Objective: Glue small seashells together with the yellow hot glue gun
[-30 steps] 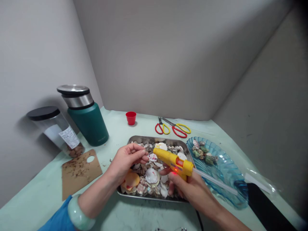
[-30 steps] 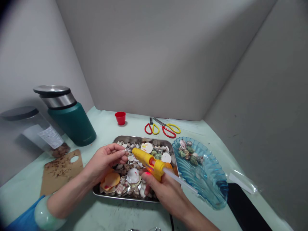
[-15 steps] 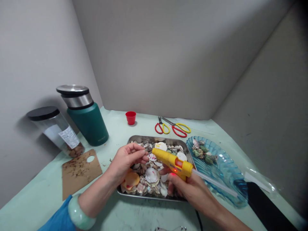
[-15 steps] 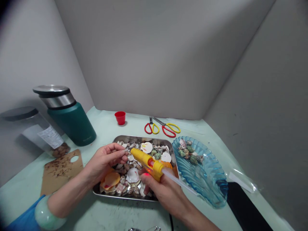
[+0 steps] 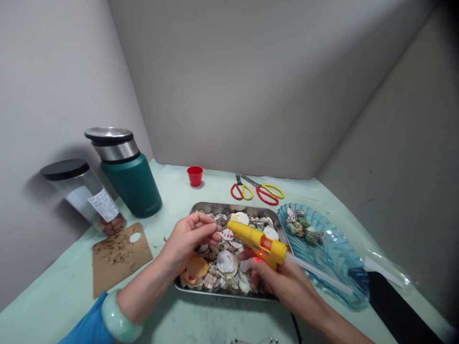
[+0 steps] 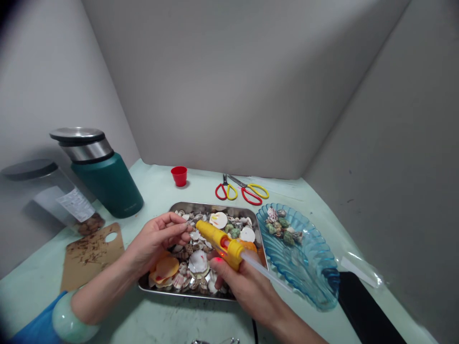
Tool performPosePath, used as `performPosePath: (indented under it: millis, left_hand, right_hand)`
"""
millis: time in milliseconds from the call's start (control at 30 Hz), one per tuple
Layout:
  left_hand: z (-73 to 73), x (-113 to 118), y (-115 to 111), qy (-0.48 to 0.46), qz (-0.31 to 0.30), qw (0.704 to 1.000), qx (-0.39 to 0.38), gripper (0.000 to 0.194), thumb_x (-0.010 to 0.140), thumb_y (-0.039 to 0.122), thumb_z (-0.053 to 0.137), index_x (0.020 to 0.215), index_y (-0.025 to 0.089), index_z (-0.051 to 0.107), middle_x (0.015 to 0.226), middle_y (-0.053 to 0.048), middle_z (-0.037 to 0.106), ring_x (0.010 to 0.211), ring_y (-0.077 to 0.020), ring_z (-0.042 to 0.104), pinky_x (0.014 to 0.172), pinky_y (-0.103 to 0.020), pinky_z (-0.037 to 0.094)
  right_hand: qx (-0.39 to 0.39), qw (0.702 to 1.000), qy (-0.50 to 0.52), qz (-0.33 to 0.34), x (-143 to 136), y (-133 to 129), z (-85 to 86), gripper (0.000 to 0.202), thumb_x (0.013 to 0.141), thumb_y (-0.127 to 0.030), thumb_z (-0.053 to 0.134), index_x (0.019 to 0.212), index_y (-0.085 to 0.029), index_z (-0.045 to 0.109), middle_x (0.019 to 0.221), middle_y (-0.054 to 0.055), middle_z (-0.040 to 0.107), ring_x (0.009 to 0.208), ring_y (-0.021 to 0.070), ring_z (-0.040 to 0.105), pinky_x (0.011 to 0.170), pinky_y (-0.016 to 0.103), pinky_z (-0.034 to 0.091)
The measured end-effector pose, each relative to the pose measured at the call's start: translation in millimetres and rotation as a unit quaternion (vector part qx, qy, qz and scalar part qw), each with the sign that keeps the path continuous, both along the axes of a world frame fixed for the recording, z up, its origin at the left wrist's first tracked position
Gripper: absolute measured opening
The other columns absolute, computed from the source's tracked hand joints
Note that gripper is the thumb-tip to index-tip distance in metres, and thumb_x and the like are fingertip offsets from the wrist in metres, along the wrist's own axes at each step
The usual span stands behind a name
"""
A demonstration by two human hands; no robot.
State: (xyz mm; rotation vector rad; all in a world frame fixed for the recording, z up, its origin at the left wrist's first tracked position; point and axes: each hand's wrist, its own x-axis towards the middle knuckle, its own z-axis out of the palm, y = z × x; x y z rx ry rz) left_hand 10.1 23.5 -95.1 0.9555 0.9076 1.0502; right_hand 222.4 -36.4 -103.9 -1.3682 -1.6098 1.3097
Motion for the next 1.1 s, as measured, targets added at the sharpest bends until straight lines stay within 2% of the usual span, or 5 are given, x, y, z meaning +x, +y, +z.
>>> performPosePath:
  millis: [367, 600, 733, 967, 1100]
  left_hand:
    - [-1.2, 0.8, 0.4, 0.01, 0.005, 1.0, 0.007, 0.018, 0.072, 0.023, 0.07, 0.08, 0.014, 0.057, 0.069, -0.004, 0.07, 0.052, -0.0079, 0.06, 0.052, -0.018, 0.046]
    - [1.0, 1.8, -0.5, 0.015, 0.03, 0.999, -0.009, 0.019, 0.068, 0.025, 0.073, 0.078, 0.014, 0.061, 0.052, 0.002, 0.06, 0.046, -0.0057, 0.052, 0.047, -0.016, 0.042]
    - [1.5, 1.5, -0.3, 0.016, 0.031, 0.999, -0.015, 0.018, 0.068, 0.025, 0.073, 0.078, 0.014, 0.061, 0.053, 0.002, 0.061, 0.046, -0.0056, 0.051, 0.047, -0.016, 0.041]
    - [-3.6, 0.3, 1.8, 0.02, 0.012, 1.0, -0.01, 0.018, 0.069, 0.025, 0.072, 0.078, 0.015, 0.061, 0.053, 0.001, 0.061, 0.046, -0.006, 0.051, 0.048, -0.017, 0.04]
    - [-3.3, 0.2, 1.1, 0.033, 0.014, 0.999, -0.003, 0.017, 0.07, 0.024, 0.071, 0.078, 0.015, 0.06, 0.054, 0.001, 0.061, 0.046, -0.0061, 0.051, 0.049, -0.018, 0.041]
  right_hand:
    - [0.047, 0.998, -0.036, 0.023, -1.1, -3.5, 8.6, 0.033, 0.086, -0.045, 0.049, 0.082, -0.018, 0.065, 0.063, 0.002, 0.064, 0.06, 0.0158, 0.056, 0.055, 0.026, 0.043]
    - [0.029, 0.999, 0.0, -0.019, -0.6, -1.0, 2.7, 0.033, 0.086, -0.047, 0.049, 0.089, -0.018, 0.065, 0.064, 0.002, 0.063, 0.057, 0.0142, 0.054, 0.052, 0.025, 0.042]
    - [0.013, 0.999, 0.02, -0.031, -1.7, -1.3, 2.8, 0.036, 0.086, -0.048, 0.049, 0.096, -0.018, 0.065, 0.06, 0.001, 0.061, 0.055, 0.0145, 0.054, 0.05, 0.025, 0.041]
    - [0.047, 0.998, -0.046, 0.005, -0.2, -3.9, 3.2, 0.036, 0.087, -0.047, 0.048, 0.08, -0.017, 0.067, 0.068, 0.003, 0.065, 0.066, 0.0164, 0.058, 0.061, 0.027, 0.045]
    - [0.041, 0.999, -0.035, 0.002, -0.4, -3.5, 4.6, 0.036, 0.088, -0.048, 0.046, 0.088, -0.018, 0.066, 0.067, 0.002, 0.065, 0.062, 0.0157, 0.058, 0.056, 0.026, 0.044]
